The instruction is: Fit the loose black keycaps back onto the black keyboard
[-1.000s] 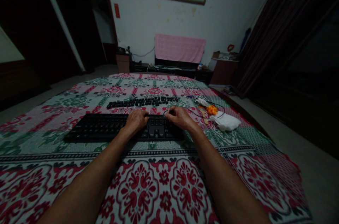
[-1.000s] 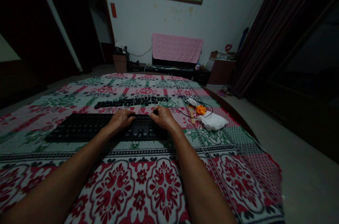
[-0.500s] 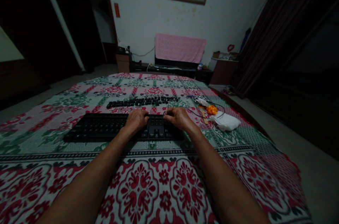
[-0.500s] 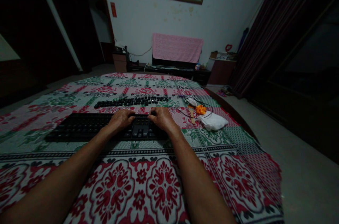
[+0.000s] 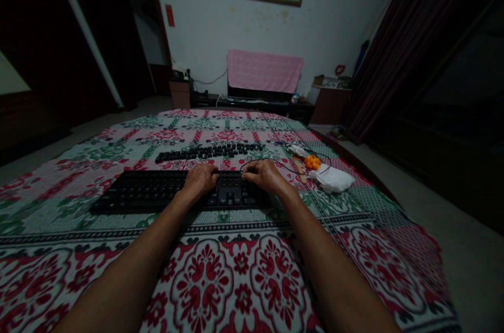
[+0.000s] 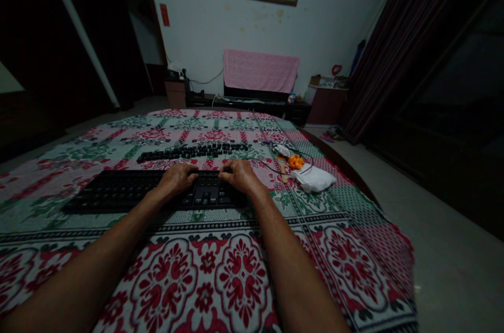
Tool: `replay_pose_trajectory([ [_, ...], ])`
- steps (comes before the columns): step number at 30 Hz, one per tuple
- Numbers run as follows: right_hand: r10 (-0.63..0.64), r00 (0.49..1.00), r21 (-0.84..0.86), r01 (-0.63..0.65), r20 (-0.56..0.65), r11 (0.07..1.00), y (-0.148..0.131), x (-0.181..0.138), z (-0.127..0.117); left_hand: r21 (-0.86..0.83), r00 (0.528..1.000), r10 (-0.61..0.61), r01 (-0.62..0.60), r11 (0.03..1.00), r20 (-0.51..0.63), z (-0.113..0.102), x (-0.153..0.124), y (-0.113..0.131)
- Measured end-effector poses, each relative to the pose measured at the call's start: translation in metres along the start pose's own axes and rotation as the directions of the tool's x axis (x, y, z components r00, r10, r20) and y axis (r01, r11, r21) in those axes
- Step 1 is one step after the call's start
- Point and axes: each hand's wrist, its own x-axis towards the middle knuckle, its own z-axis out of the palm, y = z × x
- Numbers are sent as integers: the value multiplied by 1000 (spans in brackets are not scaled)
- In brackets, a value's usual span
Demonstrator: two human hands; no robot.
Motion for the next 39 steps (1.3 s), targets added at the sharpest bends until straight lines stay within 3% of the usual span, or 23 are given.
replay_pose_trajectory([
  [16,-102,995,-116,101,1,988,-4,2,7,12,1000,-7,7,1000,13,-1,0,1],
  [26,-11,999,-181,18,36,983,-21,16,0,5,1000,-6,6,1000,17,-2,0,1],
  [35,31,982,-77,-17,187,997,-5,21,-3,24,1000,11,-11,1000,-21,-1,-1,5],
  [39,46,988,-106,-31,149,994,-6,20,-5,-75,994,84,-89,993,-66,-1,-1,11],
])
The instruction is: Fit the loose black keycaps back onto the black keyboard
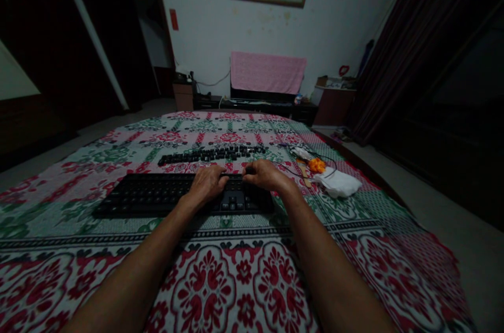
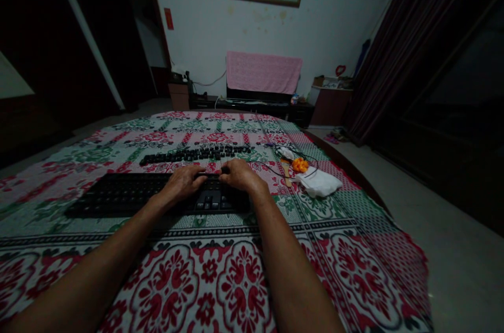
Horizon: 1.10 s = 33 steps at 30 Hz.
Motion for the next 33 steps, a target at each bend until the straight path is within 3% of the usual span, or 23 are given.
replay_pose_trajectory([
  [4,-15,994,-18,13,-108,1000,-5,1,0,-107,991,134,-136,985,-28,2,-1,11],
  [8,18,979,-30,-25,-204,999,-10,1,0,-163,983,179,-182,970,-35,1,0,22],
  [12,19,955,8,-18,-297,1000,-11,0,-3,-327,980,185,-199,924,-73,-2,5,30],
  [18,40,950,71,-19,-309,997,-12,-3,-8,-521,992,119,-126,844,-45,0,16,38],
  [21,12,971,144,23,-238,989,-9,-5,-11,-535,997,79,-80,841,-26,4,19,43],
  [26,-54,998,381,40,26,924,8,-15,-27,-386,1000,-7,3,923,-9,3,21,52],
  [30,44,991,200,-69,129,977,26,-26,-32,-314,998,-55,66,947,42,-5,24,59],
  [33,36,976,157,-71,215,985,33,-30,-23,-302,995,-66,87,949,79,-10,26,61],
])
